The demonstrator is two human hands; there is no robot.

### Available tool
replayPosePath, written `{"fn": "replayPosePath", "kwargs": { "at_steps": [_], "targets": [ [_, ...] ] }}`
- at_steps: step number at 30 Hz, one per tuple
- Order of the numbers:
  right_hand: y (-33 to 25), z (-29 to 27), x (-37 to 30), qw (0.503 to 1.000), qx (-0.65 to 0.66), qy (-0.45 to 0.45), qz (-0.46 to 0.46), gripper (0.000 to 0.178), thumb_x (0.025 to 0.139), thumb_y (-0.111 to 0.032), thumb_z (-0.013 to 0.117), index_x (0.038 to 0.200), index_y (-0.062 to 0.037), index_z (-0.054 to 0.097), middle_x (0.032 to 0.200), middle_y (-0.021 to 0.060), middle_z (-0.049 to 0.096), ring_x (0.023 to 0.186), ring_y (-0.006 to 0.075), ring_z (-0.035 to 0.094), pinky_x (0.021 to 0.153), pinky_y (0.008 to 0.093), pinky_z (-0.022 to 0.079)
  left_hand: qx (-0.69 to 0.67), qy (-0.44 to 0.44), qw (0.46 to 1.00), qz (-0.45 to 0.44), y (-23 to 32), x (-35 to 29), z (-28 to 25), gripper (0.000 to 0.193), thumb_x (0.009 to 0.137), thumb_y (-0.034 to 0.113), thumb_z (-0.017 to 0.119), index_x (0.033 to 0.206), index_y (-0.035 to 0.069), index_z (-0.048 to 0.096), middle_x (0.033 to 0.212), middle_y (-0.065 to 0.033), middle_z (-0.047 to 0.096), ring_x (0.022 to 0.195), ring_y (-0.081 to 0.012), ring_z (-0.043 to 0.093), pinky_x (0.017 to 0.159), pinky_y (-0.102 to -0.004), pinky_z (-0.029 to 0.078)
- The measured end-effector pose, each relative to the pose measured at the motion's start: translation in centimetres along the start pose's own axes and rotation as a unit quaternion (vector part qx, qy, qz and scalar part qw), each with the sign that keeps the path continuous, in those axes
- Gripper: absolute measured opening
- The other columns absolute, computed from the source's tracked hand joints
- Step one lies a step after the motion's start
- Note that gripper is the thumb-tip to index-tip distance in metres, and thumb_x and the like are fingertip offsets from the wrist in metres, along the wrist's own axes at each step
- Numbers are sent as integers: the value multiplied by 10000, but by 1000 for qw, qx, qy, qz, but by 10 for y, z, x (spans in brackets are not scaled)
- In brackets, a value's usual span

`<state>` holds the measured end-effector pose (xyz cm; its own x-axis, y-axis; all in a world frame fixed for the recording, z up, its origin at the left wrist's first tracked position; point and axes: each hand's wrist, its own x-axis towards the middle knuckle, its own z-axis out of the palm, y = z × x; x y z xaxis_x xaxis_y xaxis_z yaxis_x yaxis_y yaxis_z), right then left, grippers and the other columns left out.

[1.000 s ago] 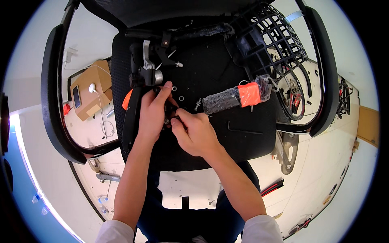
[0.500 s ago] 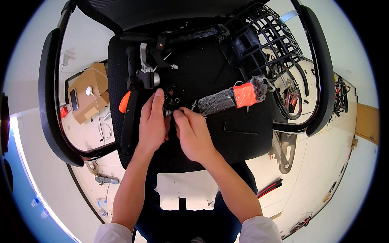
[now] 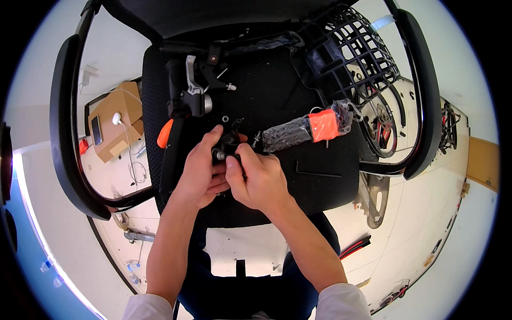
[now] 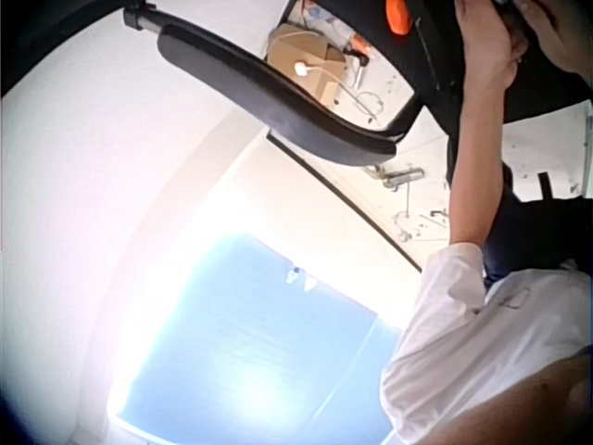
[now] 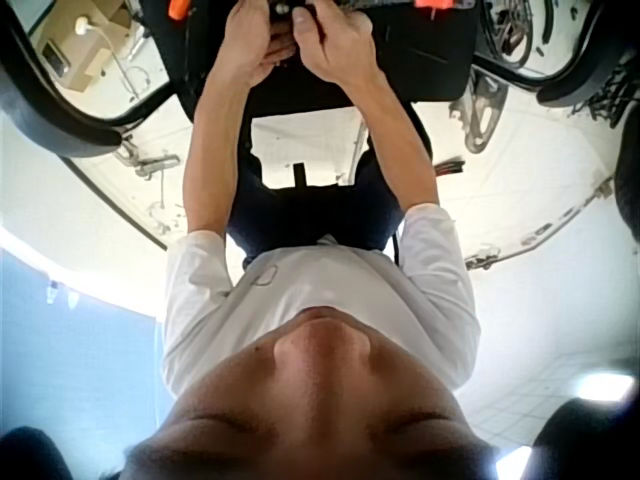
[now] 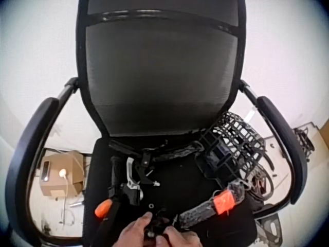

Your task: The person disassembles a small mechanical component by hand, removing a screw, washers, and a spring. They then reassemble the parts in sequence, placing the spring and washers back onto the shaft and tightening the screw.

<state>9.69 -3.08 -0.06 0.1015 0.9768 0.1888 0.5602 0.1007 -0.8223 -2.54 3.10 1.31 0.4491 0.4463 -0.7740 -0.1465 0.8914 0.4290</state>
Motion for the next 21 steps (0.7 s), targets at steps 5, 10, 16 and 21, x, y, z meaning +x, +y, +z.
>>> {"fn": "replayPosePath", "kwargs": {
  "at_steps": [5,10,16,21],
  "targets": [
    [-3,-5,4,993,112,-34,34,93,857,-55,551,788,2,525,521,102,498,419,267,523,425,346,410,29,33,992,115,0,-1,5,396,990,419,410,1026,71,595,546,58,385,377,-40,278,356,-212,195],
    [-9,-11,4,995,85,0,-53,120,839,-42,531,729,5,525,489,73,419,382,216,449,418,313,356,26,-19,997,75,7,-6,6,399,991,405,414,1054,60,605,537,63,376,377,-33,262,361,-213,185],
    [-4,-17,-1,960,248,-83,102,93,806,-36,554,730,17,546,483,78,446,386,201,477,421,289,375,38,-33,994,92,7,-4,7,420,990,412,413,1072,41,594,506,66,314,371,-34,227,352,-211,173],
    [0,-27,-4,990,97,83,-65,141,808,-94,590,719,2,536,485,48,380,362,182,408,368,308,320,-42,-61,997,31,21,-2,-15,431,995,409,412,1102,27,580,493,68,272,370,-31,210,350,-203,167]
  ]
}}
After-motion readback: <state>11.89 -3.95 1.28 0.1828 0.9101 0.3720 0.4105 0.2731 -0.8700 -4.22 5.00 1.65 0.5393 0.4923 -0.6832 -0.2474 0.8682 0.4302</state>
